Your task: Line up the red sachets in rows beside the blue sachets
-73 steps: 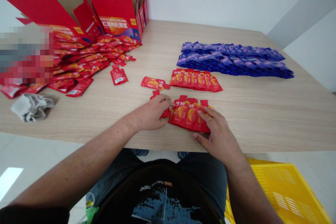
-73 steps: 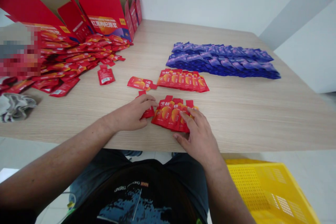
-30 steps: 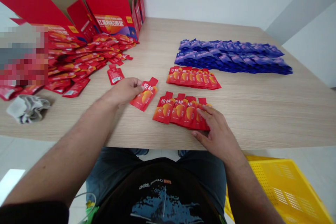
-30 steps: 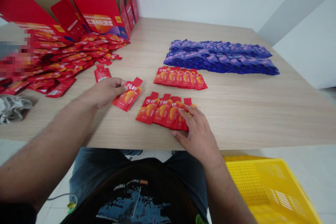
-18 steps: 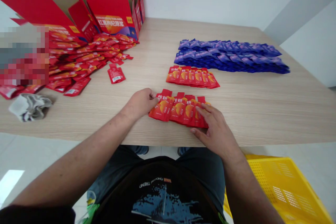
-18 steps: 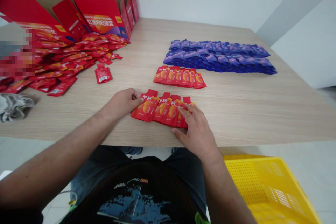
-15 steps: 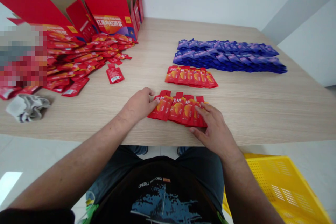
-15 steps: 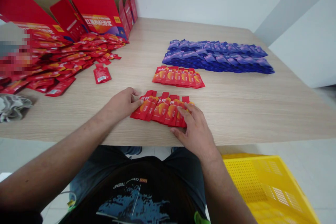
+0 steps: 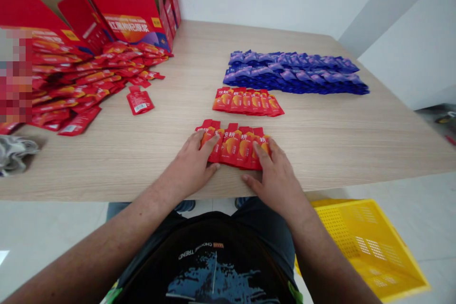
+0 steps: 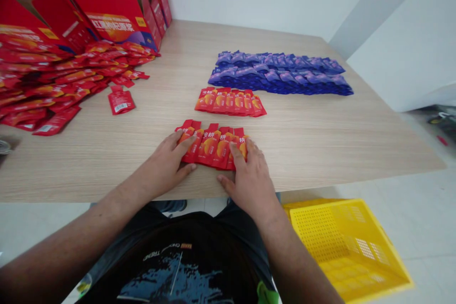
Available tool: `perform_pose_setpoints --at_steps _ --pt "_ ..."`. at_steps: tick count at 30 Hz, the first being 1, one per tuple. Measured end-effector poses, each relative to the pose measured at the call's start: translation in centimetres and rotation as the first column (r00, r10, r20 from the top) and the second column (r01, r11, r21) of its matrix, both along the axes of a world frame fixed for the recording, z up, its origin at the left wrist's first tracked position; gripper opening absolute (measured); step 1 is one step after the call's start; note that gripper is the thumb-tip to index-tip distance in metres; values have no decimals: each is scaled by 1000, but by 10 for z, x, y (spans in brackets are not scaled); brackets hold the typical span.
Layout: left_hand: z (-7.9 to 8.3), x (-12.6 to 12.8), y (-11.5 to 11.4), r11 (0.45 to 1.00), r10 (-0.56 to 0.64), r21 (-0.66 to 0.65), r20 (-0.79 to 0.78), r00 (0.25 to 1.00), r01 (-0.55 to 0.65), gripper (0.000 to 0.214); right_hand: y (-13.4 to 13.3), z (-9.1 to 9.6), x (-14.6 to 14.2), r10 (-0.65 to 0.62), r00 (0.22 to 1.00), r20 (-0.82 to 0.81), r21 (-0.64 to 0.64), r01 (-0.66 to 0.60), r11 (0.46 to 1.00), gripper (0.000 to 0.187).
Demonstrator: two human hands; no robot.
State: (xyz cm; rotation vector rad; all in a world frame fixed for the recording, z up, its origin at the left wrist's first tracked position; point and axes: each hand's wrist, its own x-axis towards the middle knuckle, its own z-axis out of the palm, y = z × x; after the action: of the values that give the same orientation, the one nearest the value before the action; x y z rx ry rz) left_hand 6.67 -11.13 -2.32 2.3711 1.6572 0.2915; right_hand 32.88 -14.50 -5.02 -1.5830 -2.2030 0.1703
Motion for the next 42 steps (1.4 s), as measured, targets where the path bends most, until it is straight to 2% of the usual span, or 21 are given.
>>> perform_pose_setpoints --at_steps 5,11,14,19,21,24,27,30,35,42 --pt "8 10 -2 997 -70 -15 -54 996 70 73 2 4 -13 -12 1000 26 22 12 1000 76" --pt "15 -10 18 973 -230 -23 -59 971 229 78 4 3 -21 -22 1000 6 15 21 1000 67" --pt "11 -13 24 973 -231 -7 -64 971 231 76 3 3 -24 -39 999 -14 22 39 999 64" --pt "9 -5 17 987 -159 20 -66 985 161 81 1 8 -20 -31 1000 2 -5 31 1000 73" --pt "13 -5 15 987 -159 -19 -49 986 158 90 1 10 -19 -27 999 25 -2 27 1000 73" --pt "21 -15 17 967 -215 -134 24 976 217 97 3 10 -20 -1 999 48 -6 1 1000 72" --pt "26 -29 24 934 -274 -208 105 956 290 90 5 9 -22 11 999 53 -4 -10 1000 69" --pt "27 -38 30 926 -287 -226 98 953 302 82 5 7 -22 9 998 56 2 -9 1000 65" --pt "21 -33 33 948 -288 -132 33 957 290 70 5 5 -20 6 999 48 1 -7 1000 63" --pt "10 -20 27 967 -256 -25 -89 963 255 53 6 4 -23 7 999 48 34 -8 999 56"
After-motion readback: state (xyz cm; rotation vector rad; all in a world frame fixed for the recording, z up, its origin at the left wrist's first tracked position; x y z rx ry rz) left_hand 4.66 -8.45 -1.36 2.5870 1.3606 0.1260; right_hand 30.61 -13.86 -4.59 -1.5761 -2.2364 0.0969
